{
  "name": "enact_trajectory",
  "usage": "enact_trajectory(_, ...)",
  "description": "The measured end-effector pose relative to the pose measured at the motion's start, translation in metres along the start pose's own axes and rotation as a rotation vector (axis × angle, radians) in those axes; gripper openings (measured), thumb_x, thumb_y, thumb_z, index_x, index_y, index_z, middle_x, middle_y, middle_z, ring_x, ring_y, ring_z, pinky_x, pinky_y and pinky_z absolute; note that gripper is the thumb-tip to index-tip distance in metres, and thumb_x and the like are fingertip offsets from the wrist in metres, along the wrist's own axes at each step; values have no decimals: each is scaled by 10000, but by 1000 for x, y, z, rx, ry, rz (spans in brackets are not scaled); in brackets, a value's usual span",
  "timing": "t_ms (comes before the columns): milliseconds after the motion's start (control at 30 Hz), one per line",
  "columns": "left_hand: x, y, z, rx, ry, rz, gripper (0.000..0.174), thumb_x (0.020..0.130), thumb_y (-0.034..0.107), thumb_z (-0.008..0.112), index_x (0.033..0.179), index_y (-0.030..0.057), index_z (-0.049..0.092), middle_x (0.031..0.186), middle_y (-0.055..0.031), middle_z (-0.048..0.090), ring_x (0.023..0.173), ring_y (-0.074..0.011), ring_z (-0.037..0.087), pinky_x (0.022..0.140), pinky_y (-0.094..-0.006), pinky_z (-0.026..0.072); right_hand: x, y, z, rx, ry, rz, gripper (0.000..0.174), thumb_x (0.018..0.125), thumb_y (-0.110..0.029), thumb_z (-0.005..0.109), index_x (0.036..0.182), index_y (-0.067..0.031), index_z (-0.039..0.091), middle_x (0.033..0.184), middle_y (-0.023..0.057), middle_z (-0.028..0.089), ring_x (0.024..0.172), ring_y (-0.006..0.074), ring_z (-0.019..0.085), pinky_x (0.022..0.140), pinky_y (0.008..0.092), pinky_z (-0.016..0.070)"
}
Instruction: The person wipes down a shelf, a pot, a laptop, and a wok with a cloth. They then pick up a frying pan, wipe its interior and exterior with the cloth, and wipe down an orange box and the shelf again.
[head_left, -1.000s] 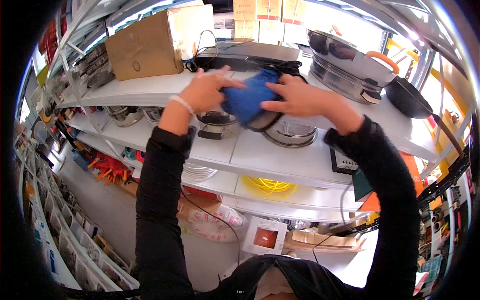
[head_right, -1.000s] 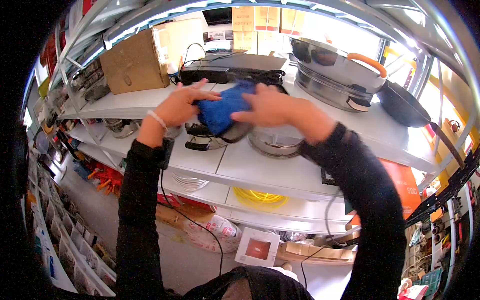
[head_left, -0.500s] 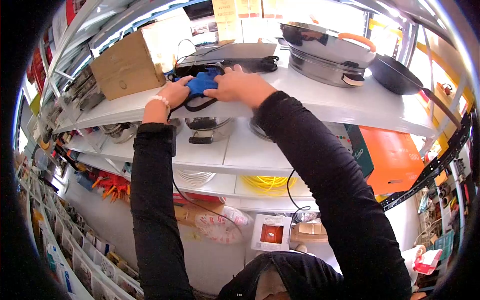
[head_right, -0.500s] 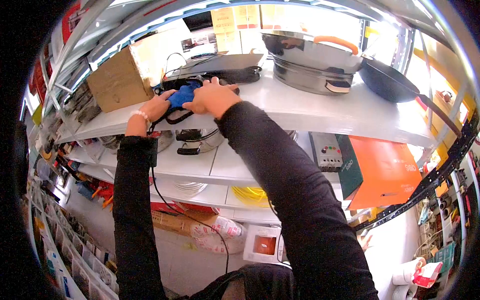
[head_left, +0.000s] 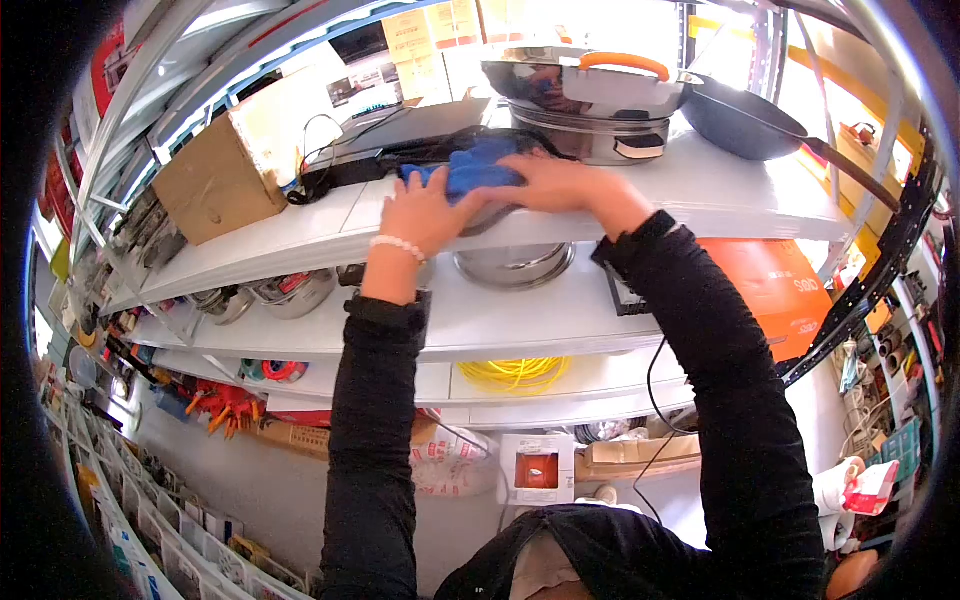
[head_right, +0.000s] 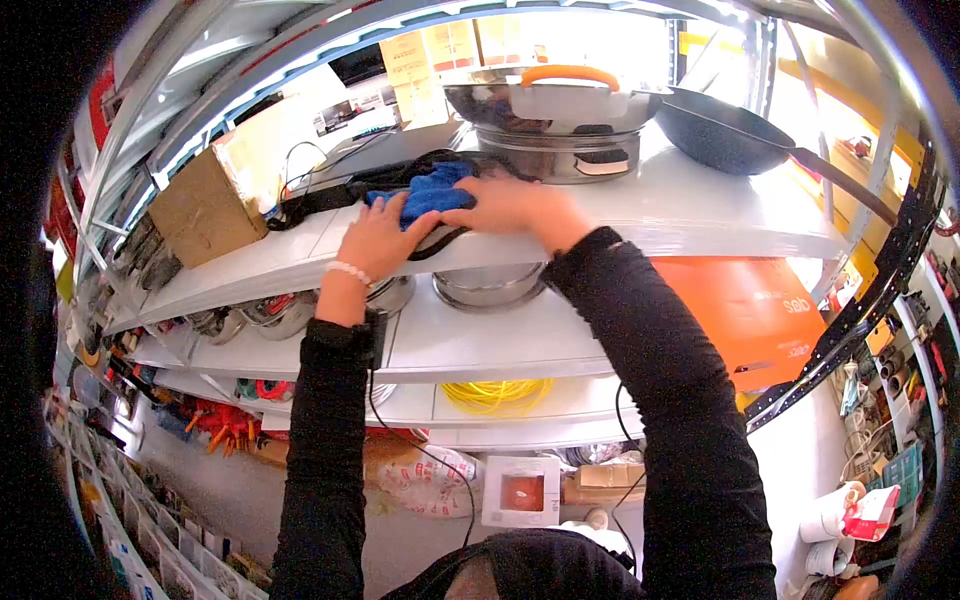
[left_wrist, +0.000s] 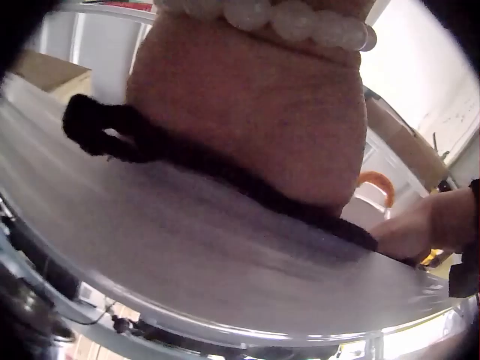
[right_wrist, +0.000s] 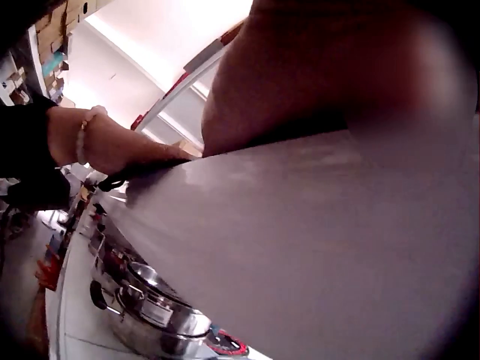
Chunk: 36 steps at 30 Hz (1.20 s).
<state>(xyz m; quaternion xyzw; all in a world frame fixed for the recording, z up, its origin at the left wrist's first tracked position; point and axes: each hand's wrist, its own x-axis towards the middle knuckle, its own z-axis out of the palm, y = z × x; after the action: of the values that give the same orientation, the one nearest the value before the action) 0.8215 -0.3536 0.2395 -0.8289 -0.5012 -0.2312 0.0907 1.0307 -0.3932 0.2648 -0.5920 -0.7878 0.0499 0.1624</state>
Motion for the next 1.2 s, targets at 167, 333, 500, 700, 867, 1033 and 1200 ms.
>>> enact_trajectory(167, 8, 53, 7, -94, -38, 98, 774, 844, 653, 474, 1328, 49, 474, 1316, -282, 486, 1237, -502, 415, 1029, -487, 378, -41, 37, -8, -80, 43, -38, 609, 945, -510, 435, 1357, -61, 426, 1284, 259, 495, 1158, 412, 508, 989, 417, 404)
enact_trajectory(333, -7, 113, 6, -173, 32, 242, 732, 848, 620, 493, 1265, 18, 514, 1281, -270, 516, 1208, -435, 472, 992, -466, 403, -119, 59, -41, -10, 54, 46, 565, 931, -452, 500, 1343, -71, 434, 1266, 217, 525, 1121, 391, 537, 939, 429, 431)
enact_trajectory(500, -13, 188, 15, -201, 51, 292, 764, 791, 617, 584, 1267, 22, 522, 1243, -300, 526, 1152, -417, 511, 973, -497, 396, -177, 97, -74, 32, 61, 136, 572, 925, -494, 496, 1341, -104, 461, 1241, 199, 543, 1128, 368, 539, 951, 404, 425)
enact_trajectory(700, -16, 269, 32, -207, 167, 354, 871, 744, 622, 636, 1422, 132, 392, 1288, -347, 471, 1177, -498, 458, 1013, -495, 360, -224, 187, -94, 133, 207, 159, 516, 968, -467, 442, 1347, -117, 466, 1225, 154, 554, 1153, 275, 513, 982, 341, 378)
enact_trajectory(867, -5, 317, 46, -297, 150, 509, 797, 737, 578, 656, 1433, 319, 367, 1374, -329, 404, 1262, -520, 377, 1038, -553, 313, -250, 218, -125, 140, 158, 441, 564, 954, -508, 449, 1351, -107, 463, 1275, 184, 528, 1191, 329, 502, 1009, 366, 377)
enact_trajectory(1033, -1, 329, 55, -339, 135, 460, 735, 759, 561, 652, 1394, 276, 416, 1376, -323, 407, 1287, -503, 365, 1060, -543, 298, -227, 249, -138, -5, 28, 490, 628, 948, -541, 431, 1373, -79, 405, 1257, 218, 552, 1182, 346, 522, 1017, 367, 371)
enact_trajectory(1200, 5, 311, 44, -317, 72, 424, 673, 795, 590, 601, 1309, 168, 501, 1302, -296, 500, 1237, -444, 464, 1032, -511, 356, -189, 204, -111, -246, 50, 510, 757, 912, -604, 431, 1390, -23, 347, 1222, 311, 541, 1161, 459, 507, 989, 440, 398)
